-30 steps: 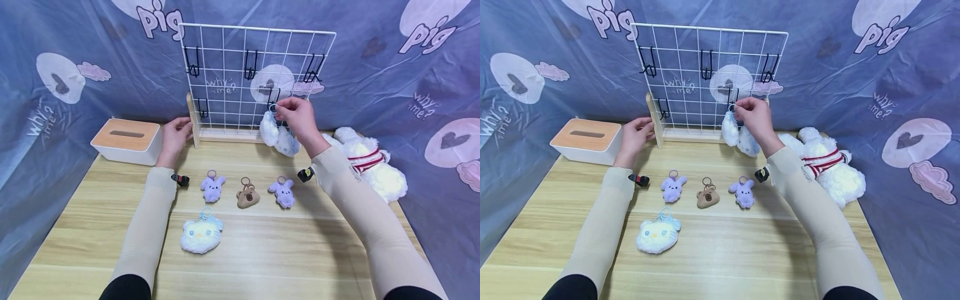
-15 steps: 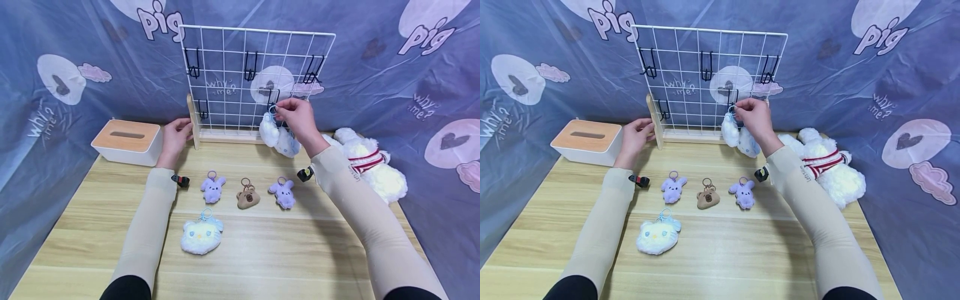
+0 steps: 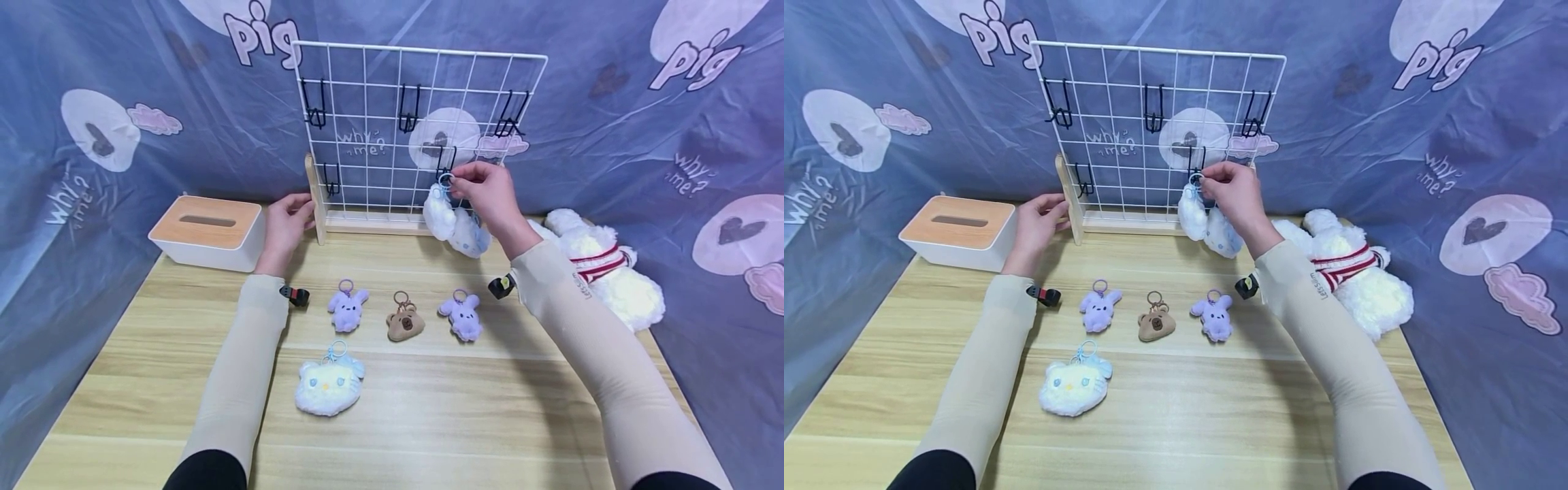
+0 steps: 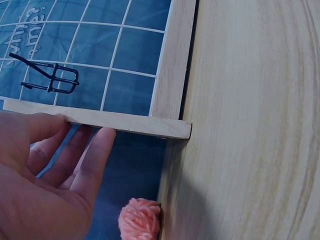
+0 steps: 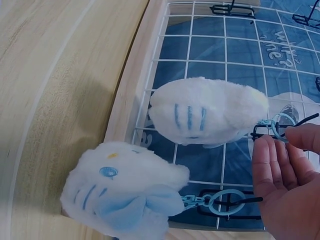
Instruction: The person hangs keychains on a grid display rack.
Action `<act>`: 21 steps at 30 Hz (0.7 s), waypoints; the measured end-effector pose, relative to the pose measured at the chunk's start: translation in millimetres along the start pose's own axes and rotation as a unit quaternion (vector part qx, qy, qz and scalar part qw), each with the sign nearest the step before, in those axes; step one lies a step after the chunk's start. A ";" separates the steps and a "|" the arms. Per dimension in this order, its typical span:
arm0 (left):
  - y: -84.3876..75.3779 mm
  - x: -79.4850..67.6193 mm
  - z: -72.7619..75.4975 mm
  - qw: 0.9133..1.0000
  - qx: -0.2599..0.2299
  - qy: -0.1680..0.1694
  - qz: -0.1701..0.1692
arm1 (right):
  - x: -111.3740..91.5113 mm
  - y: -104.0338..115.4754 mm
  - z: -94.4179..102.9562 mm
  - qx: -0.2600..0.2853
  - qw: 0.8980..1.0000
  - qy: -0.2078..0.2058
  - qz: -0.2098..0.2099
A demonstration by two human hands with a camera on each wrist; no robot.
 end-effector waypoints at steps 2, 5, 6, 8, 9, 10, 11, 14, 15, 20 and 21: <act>0.0 -0.3 0.1 1.000 0.002 0.003 -0.004 | -1.2 0.3 1.1 -0.001 1.000 0.001 0.000; -0.9 -0.8 0.1 1.000 -0.001 0.004 -0.006 | -3.2 1.0 3.3 -0.009 1.000 0.002 0.000; -1.4 -1.2 0.0 1.000 -0.002 0.003 -0.005 | -3.7 1.2 4.2 -0.011 1.000 0.001 -0.001; -2.1 -1.5 -0.2 1.000 -0.005 0.001 -0.003 | -5.0 2.0 5.8 -0.016 1.000 0.003 -0.002; -2.3 -1.3 -0.3 1.000 -0.008 -0.001 -0.001 | -5.5 2.3 6.6 -0.019 1.000 0.003 -0.003; -2.6 -1.3 -0.4 1.000 -0.009 -0.001 0.000 | -6.2 2.8 7.2 -0.020 1.000 0.004 -0.005; -2.8 -1.4 -0.4 1.000 -0.010 -0.002 0.001 | -6.9 3.2 7.9 -0.021 1.000 0.005 -0.007; -2.4 -1.1 -0.1 1.000 -0.012 -0.002 0.003 | -9.5 5.2 9.0 -0.022 1.000 0.007 -0.011; -2.3 -1.1 0.1 1.000 -0.011 -0.002 0.002 | -10.7 6.1 9.2 -0.023 1.000 0.008 -0.010; -1.2 -1.8 -0.1 1.000 -0.004 0.003 -0.002 | -20.8 10.3 10.2 -0.029 1.000 0.010 -0.002; -1.1 -2.1 -0.4 1.000 -0.004 0.003 -0.003 | -23.5 11.1 10.7 -0.031 0.999 0.010 -0.001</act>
Point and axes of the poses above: each hand's wrist, its own x-axis towards the middle knuckle, its own z-axis out of the back of the hand, y = z × x, the point moved 5 cm from there along x, towards the middle knuckle, and after that the axes turned 6 degrees about y, right-handed, at the moved point
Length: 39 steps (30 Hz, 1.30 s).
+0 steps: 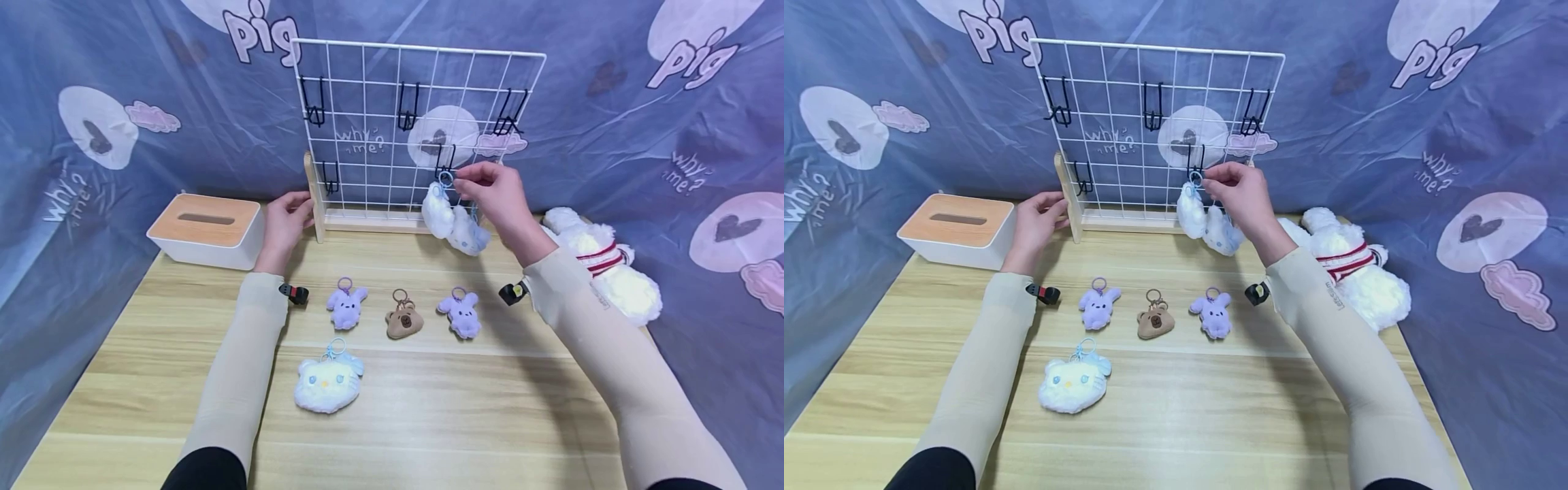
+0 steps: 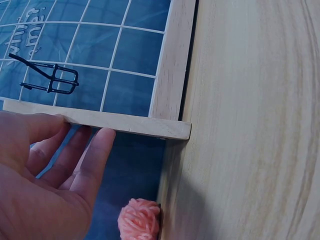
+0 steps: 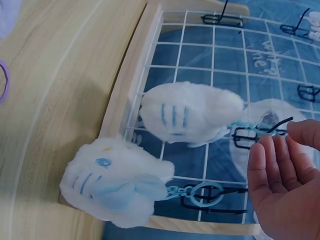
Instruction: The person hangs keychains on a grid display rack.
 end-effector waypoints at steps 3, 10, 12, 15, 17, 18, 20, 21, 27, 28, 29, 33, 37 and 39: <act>-0.3 0.0 -1.3 1.000 0.000 0.003 0.001 | -9.6 2.9 1.4 -0.010 1.000 0.003 -0.001; -2.4 1.8 -3.2 1.000 0.001 0.002 -0.004 | -37.9 14.5 -0.9 -0.039 0.999 0.012 0.009; -2.6 2.2 -3.0 1.000 0.003 0.001 -0.005 | -45.3 17.8 -5.5 -0.043 0.999 0.020 0.021; -1.8 2.4 -2.3 1.000 0.003 0.000 -0.001 | -55.0 21.0 -14.9 -0.051 0.997 0.037 0.034; -0.9 2.3 -1.6 1.000 0.004 -0.001 0.002 | -60.2 22.1 -22.8 -0.056 0.996 0.051 0.037; -1.0 1.6 -1.5 1.000 0.004 -0.001 0.004 | -62.7 22.2 -27.1 -0.058 0.996 0.058 0.038; -0.8 1.0 -1.4 1.000 0.004 -0.001 0.005 | -67.9 21.3 -36.3 -0.062 0.995 0.076 0.034; -0.7 0.8 -1.4 1.000 0.004 0.000 0.005 | -70.6 20.8 -41.4 -0.066 0.993 0.087 0.032; -1.5 -0.1 -1.7 1.000 0.003 -0.001 0.002 | -91.2 16.0 -78.6 -0.067 0.985 0.159 0.025; -1.6 -0.3 -1.7 1.000 0.003 -0.001 0.002 | -94.7 14.8 -84.8 -0.065 0.983 0.168 0.027; -1.5 -0.5 -1.7 1.000 0.003 -0.001 0.004 | -98.0 13.8 -90.4 -0.063 0.982 0.176 0.029; -0.8 -1.1 -1.4 1.000 0.006 -0.001 0.010 | -109.1 10.6 -110.2 -0.068 0.975 0.208 0.040; -1.3 -1.6 -0.6 1.000 0.004 -0.003 0.009 | -118.1 9.6 -125.4 -0.082 0.969 0.227 0.044; -1.6 -1.8 -0.1 1.000 0.002 -0.005 0.009 | -121.2 7.6 -132.5 -0.085 0.967 0.235 0.042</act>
Point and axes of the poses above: each hand's wrist, its own x-axis towards the middle knuckle, its own z-axis out of the back of the hand, y = z × x, the point moved 5 cm from there along x, towards the middle knuckle, and after that the axes turned 6 degrees about y, right-handed, at the moved point
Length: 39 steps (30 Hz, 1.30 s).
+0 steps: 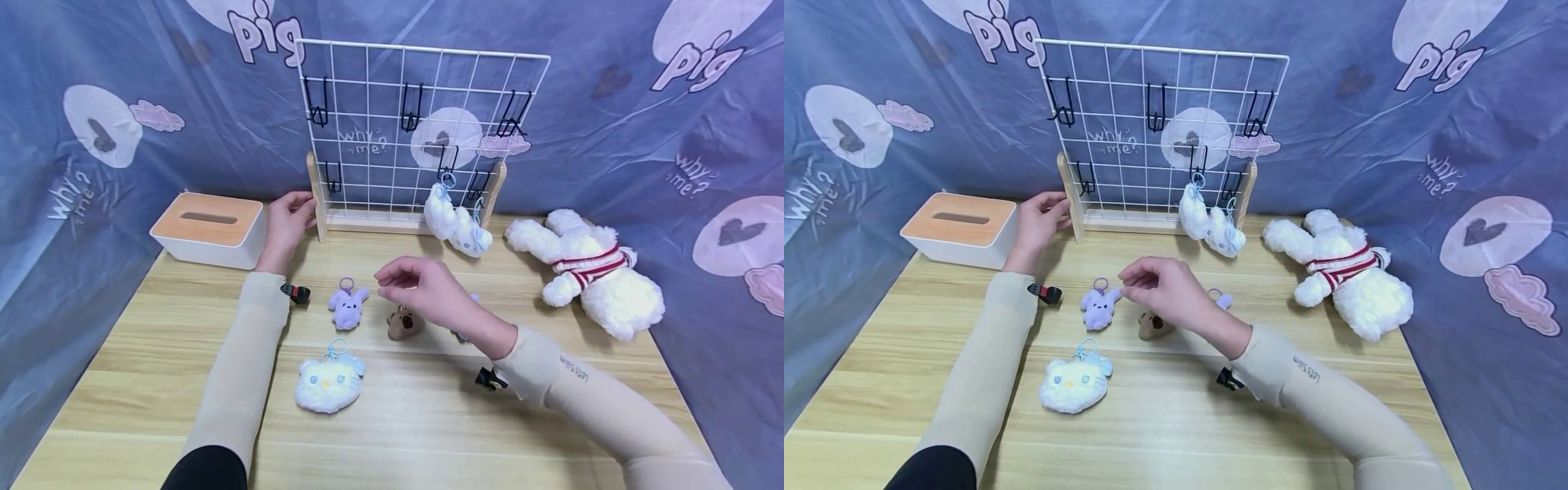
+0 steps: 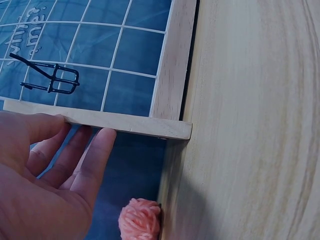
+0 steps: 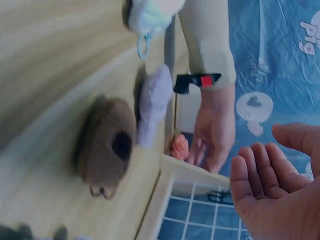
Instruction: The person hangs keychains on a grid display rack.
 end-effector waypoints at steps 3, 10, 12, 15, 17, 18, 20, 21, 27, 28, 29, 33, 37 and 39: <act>0.3 0.8 0.5 1.000 -0.003 0.000 0.000 | 1.3 -2.3 -12.3 0.001 1.000 0.016 -0.003; 1.1 1.9 1.9 1.000 -0.001 -0.003 0.007 | 4.7 -9.1 -41.9 -0.007 0.999 0.051 -0.002; 1.1 1.9 1.9 1.000 0.001 -0.003 0.008 | 5.0 -10.9 -49.2 -0.009 0.998 0.058 -0.001; 0.5 1.8 1.2 1.000 0.001 -0.002 0.006 | 6.0 -14.1 -58.9 -0.007 0.998 0.068 0.001; 0.2 1.7 0.7 1.000 -0.001 -0.001 0.003 | 6.6 -15.8 -63.9 -0.002 0.997 0.071 -0.002; 0.0 1.8 0.4 1.000 -0.002 -0.001 0.002 | 6.9 -16.7 -66.0 0.000 0.997 0.072 -0.002; -0.4 1.7 -0.1 1.000 -0.004 -0.001 0.000 | 6.9 -17.6 -69.3 -0.001 0.997 0.072 -0.001; -0.6 1.7 -0.4 1.000 -0.003 -0.001 -0.001 | 6.8 -18.3 -70.9 -0.003 0.997 0.073 -0.002; -0.8 1.9 -0.5 1.000 0.000 -0.002 -0.005 | 6.3 -19.5 -81.8 -0.038 0.995 0.090 0.003; -0.8 1.8 -0.5 1.000 0.000 -0.002 -0.005 | 6.4 -19.1 -84.4 -0.039 0.995 0.094 0.004; -1.2 1.8 -0.6 1.000 0.001 -0.001 -0.006 | 6.5 -19.0 -86.9 -0.040 0.995 0.096 0.007; -1.9 1.1 -0.8 1.000 -0.001 0.002 -0.008 | 7.7 -18.0 -97.5 -0.040 0.994 0.102 0.016; -1.5 0.6 -1.0 1.000 -0.001 0.001 -0.007 | 9.4 -18.2 -105.6 -0.064 0.993 0.096 0.020; -1.2 0.2 -1.0 1.000 0.002 -0.001 -0.005 | 10.0 -19.7 -108.4 -0.086 0.992 0.088 0.014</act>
Point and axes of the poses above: each hand's wrist, its own x-axis towards the middle knuckle, its own z-axis out of the back of the hand, y = z × x, the point moved 5 cm from there along x, towards the middle knuckle, and after that the axes turned 6 degrees about y, right-handed, at the moved point
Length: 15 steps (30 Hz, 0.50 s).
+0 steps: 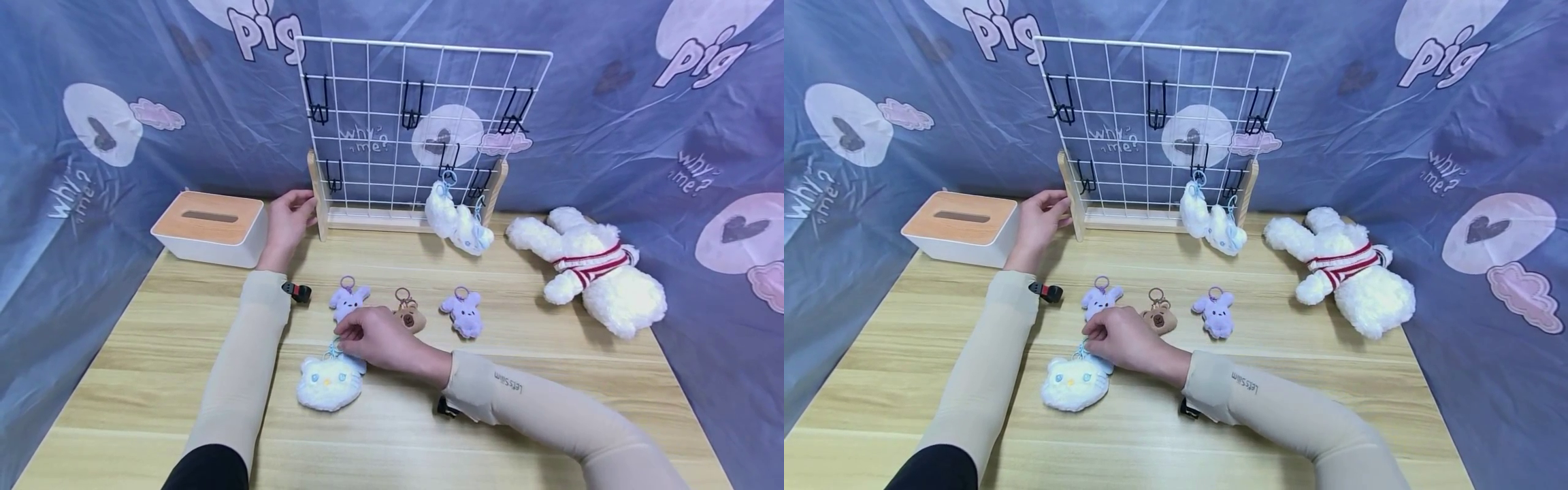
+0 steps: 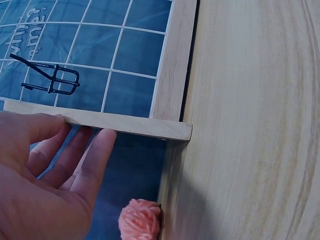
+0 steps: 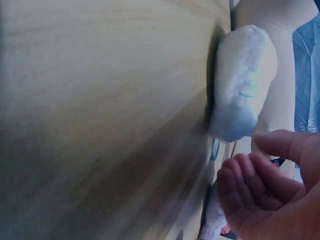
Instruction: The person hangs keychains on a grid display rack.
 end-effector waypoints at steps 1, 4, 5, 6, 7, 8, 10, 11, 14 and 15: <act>-0.2 -0.2 -0.1 1.000 0.002 -0.001 0.000 | 0.4 -0.3 -0.8 -0.011 1.000 -0.004 -0.005; -0.2 -0.9 -0.4 1.000 0.004 -0.001 0.000 | 1.5 -1.7 -2.9 -0.041 0.999 -0.016 -0.020; -0.3 -1.0 -0.5 1.000 0.005 0.000 0.000 | 1.8 -1.7 -3.4 -0.049 0.998 -0.020 -0.022; -0.3 -0.9 -0.4 1.000 0.006 0.000 -0.001 | 2.2 -1.8 -3.9 -0.054 0.998 -0.024 -0.024; -0.4 -0.8 -0.4 1.000 0.005 0.001 -0.001 | 2.6 -1.7 -4.6 -0.060 0.998 -0.026 -0.025; -0.3 -0.7 -0.5 1.000 0.005 0.001 -0.001 | 3.0 -1.7 -5.7 -0.065 0.997 -0.027 -0.028; -0.3 -0.4 -0.3 1.000 0.004 0.001 0.000 | 3.7 -1.6 -7.8 -0.076 0.996 -0.028 -0.032; -0.3 -0.3 0.0 1.000 0.004 0.001 0.001 | 4.2 -2.2 -9.2 -0.081 0.996 -0.028 -0.033; -0.9 -0.7 0.0 1.000 0.003 0.001 0.004 | 7.8 -9.3 -15.1 -0.102 0.994 -0.030 -0.028; -1.0 -0.7 0.1 1.000 0.003 0.001 0.004 | 10.5 -14.8 -18.6 -0.110 0.993 -0.032 -0.023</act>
Point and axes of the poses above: each hand's wrist, its own x-axis towards the middle knuckle, its own z-axis out of the back of the hand, y = z × x, the point moved 5 cm from there along x, towards the middle knuckle, and after that the axes turned 6 degrees about y, right-handed, at the moved point
